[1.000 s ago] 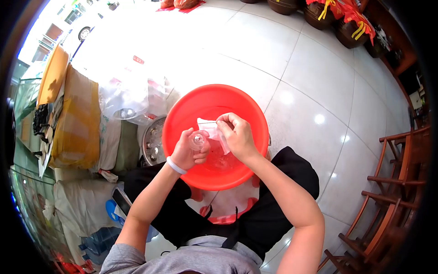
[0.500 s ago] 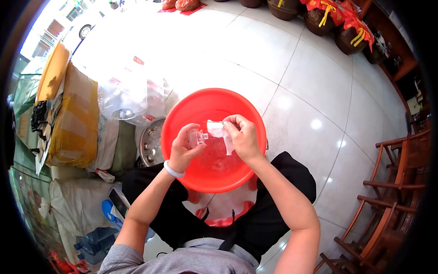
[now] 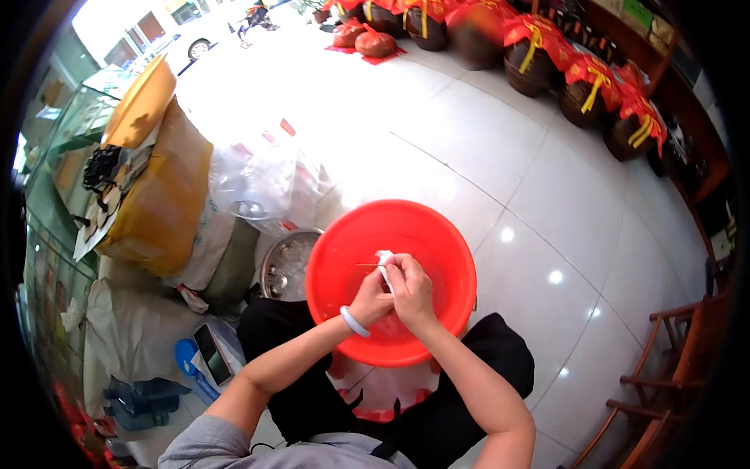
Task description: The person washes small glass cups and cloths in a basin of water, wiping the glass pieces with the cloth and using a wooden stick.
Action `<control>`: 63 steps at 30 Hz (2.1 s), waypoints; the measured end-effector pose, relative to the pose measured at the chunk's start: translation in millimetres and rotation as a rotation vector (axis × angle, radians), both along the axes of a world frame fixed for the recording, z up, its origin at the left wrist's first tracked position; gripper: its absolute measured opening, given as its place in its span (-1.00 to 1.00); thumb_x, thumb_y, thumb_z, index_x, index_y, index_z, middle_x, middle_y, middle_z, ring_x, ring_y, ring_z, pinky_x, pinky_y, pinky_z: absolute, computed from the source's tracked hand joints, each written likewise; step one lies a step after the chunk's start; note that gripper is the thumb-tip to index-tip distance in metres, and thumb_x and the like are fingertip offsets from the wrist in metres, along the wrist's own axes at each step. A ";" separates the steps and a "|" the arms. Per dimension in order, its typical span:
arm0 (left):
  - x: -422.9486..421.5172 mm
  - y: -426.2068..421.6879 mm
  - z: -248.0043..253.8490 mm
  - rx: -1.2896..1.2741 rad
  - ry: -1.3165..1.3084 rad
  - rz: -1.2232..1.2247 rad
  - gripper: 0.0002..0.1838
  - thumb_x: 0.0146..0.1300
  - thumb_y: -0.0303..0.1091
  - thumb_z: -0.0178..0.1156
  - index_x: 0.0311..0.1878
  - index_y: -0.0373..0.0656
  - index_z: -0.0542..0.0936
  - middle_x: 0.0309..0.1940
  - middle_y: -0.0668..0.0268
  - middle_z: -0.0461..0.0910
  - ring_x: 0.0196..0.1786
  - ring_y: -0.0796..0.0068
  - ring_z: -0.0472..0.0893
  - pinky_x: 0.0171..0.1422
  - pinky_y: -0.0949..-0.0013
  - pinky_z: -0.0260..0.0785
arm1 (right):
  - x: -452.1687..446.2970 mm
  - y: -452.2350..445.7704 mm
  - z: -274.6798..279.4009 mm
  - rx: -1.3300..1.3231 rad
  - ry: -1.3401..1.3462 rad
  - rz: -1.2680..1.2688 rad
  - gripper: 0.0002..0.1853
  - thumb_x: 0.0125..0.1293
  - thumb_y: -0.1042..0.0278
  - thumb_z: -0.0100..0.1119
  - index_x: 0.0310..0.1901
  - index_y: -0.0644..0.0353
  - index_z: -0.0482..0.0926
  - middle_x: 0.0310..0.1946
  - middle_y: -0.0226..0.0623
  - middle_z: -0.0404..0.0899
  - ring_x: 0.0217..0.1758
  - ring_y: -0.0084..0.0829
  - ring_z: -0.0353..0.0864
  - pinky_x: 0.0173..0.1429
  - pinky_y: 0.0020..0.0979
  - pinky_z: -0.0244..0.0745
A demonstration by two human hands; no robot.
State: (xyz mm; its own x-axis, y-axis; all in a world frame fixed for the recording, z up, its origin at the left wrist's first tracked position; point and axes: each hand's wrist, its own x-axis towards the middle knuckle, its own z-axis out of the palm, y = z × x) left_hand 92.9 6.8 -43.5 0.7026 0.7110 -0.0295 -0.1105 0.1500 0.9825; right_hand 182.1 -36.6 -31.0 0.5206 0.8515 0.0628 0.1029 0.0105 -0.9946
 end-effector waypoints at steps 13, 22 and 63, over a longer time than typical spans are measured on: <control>-8.0 2.4 -6.4 -0.366 -0.042 -0.157 -0.72 0.13 -0.52 0.17 -0.08 -0.37 0.45 -0.31 0.26 0.56 -0.33 0.54 0.58 -0.29 0.51 0.46 | 14.0 9.3 0.2 -0.017 -0.104 -0.199 -0.81 0.31 0.31 -0.11 -0.23 0.27 0.39 -0.42 -0.12 0.54 -0.37 -0.25 0.56 -0.28 -0.29 0.42; 2.5 -10.8 -8.8 -0.197 -0.140 0.163 -0.68 0.09 -0.60 0.17 -0.07 -0.42 0.38 -0.37 0.20 0.57 -0.38 0.50 0.60 -0.35 0.51 0.50 | 16.7 16.5 -2.1 0.037 -0.261 -0.394 -0.84 0.32 0.36 -0.14 -0.23 0.27 0.37 -0.40 -0.07 0.51 -0.34 -0.10 0.54 -0.27 -0.23 0.40; -6.3 27.1 -23.9 0.000 -0.059 0.250 -0.68 0.08 -0.55 0.21 -0.15 -0.30 0.32 -0.29 0.22 0.54 -0.32 0.62 0.54 -0.39 0.58 0.38 | -12.9 -9.1 1.3 0.002 0.020 -0.199 -0.80 0.35 0.30 -0.14 -0.20 0.27 0.37 -0.42 -0.12 0.51 -0.34 -0.34 0.52 -0.25 -0.34 0.39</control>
